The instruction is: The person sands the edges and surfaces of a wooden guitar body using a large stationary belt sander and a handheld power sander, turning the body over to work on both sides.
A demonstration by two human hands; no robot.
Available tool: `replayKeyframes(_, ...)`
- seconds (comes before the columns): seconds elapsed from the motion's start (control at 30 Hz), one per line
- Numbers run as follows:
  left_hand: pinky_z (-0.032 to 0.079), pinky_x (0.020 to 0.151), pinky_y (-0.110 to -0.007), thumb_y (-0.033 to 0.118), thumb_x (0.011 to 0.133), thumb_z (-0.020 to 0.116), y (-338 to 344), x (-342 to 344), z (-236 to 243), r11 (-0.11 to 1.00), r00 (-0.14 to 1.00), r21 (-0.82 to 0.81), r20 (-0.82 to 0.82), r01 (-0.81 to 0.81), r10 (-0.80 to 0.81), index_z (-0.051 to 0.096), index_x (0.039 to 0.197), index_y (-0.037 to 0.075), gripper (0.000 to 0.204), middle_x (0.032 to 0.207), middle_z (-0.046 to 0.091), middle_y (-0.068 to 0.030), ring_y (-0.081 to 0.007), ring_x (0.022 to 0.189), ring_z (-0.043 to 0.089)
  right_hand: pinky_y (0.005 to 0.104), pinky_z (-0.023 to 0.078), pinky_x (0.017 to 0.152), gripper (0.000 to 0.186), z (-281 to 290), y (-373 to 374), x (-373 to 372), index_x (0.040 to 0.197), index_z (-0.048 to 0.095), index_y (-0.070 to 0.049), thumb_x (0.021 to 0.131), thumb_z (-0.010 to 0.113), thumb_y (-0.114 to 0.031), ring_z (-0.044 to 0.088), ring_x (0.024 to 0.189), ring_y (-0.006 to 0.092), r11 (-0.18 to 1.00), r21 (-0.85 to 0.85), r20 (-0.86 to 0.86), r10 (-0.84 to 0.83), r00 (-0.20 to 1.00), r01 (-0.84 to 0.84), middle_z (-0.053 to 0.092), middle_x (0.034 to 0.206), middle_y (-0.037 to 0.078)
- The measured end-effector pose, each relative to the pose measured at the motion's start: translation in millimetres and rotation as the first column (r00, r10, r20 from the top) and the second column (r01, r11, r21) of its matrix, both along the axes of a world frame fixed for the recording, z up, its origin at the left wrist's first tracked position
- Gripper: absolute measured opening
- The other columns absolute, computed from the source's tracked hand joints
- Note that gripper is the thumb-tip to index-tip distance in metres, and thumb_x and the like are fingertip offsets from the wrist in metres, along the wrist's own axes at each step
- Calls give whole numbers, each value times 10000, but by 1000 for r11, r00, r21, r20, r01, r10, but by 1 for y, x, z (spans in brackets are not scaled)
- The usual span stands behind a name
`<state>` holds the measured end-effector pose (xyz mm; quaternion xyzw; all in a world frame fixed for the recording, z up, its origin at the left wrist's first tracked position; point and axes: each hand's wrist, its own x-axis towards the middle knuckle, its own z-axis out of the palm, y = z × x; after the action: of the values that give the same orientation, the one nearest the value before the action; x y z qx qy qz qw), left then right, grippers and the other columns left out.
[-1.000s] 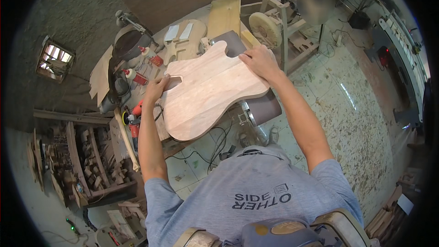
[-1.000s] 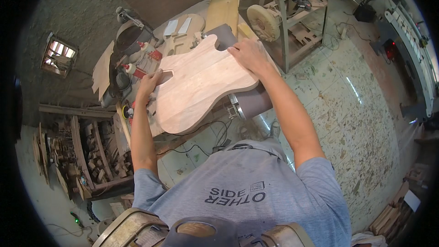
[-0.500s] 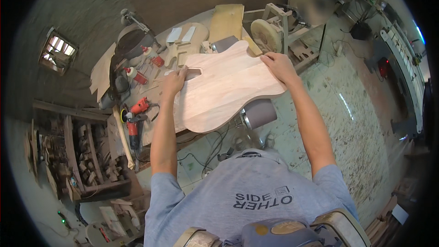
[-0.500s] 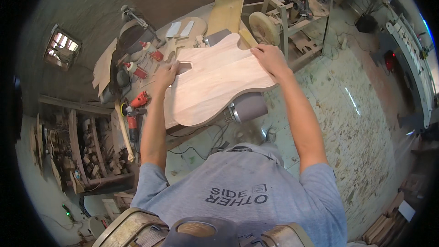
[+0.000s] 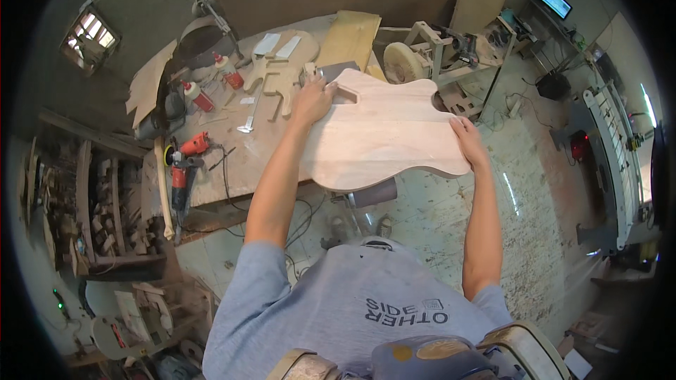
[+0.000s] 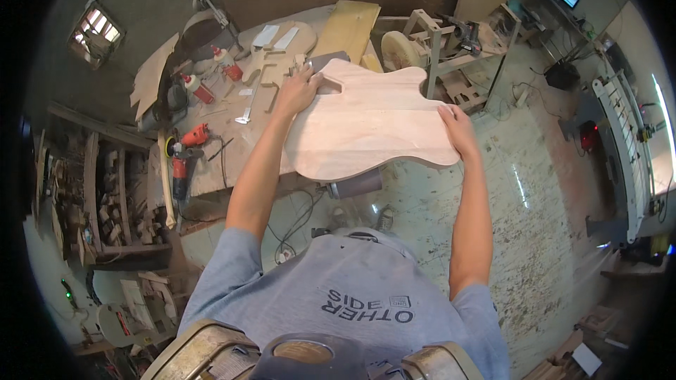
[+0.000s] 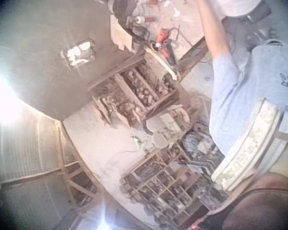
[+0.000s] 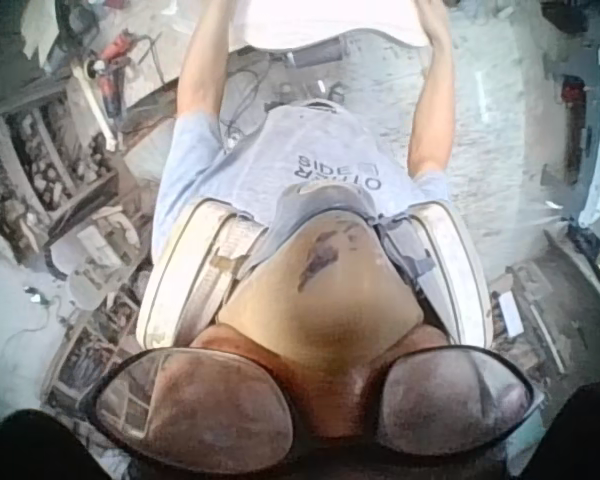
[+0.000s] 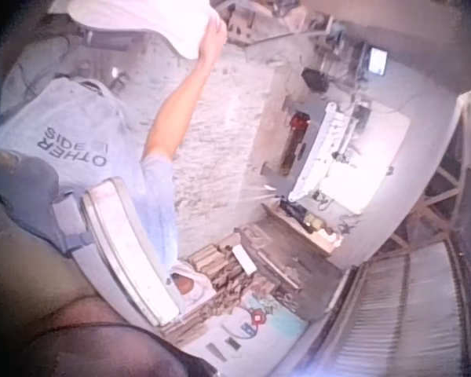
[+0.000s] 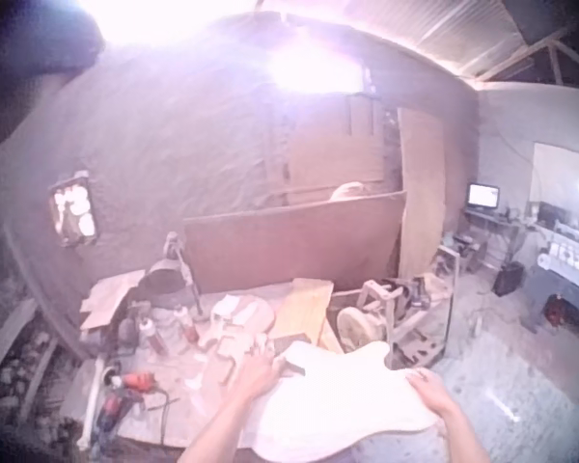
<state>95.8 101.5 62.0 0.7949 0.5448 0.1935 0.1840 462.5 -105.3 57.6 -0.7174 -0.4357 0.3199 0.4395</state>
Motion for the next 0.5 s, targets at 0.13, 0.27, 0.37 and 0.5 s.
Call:
replayKeyframes(0.13, 321, 1221, -533, 501, 1045, 435, 8, 33, -23, 995, 998, 78, -4, 63, -63, 589, 1452, 30, 642, 1601, 466, -179, -455, 1490, 386, 305, 509, 907, 513, -1, -24, 25, 1338, 621, 9, 989, 722, -353, 651, 1036, 160, 999, -36, -126, -11, 992, 6, 714, 1185, 114)
replayKeyframes(0.27, 232, 1246, -588, 516, 1052, 428, 10, 65, -25, 993, 997, 89, -20, 75, -73, 604, 1441, 80, 610, 1629, 431, -158, -440, 1496, 384, 290, 521, 891, 536, 10, -42, 40, 1375, 612, -11, 962, 766, -317, 661, 1047, 144, 999, -41, -215, -13, 977, 4, 709, 1226, 105)
replayKeyframes(0.37, 219, 1246, -615, 520, 1049, 424, 11, 79, -22, 992, 993, 63, -44, 108, -106, 609, 1444, 101, 605, 1639, 419, -147, -432, 1517, 355, 284, 532, 870, 551, 6, -48, 52, 1389, 605, -18, 957, 772, -318, 683, 1015, 148, 999, -40, -245, -35, 969, 26, 724, 1192, 108)
replayKeyframes(0.5, 240, 1227, -639, 518, 1046, 431, 12, 87, -24, 988, 992, 93, -9, 123, -122, 624, 1431, 115, 590, 1620, 454, -132, -454, 1503, 366, 281, 543, 832, 554, 10, -50, 60, 1391, 603, -13, 958, 773, -313, 704, 961, 143, 999, -51, -230, -20, 973, 9, 739, 1146, 108)
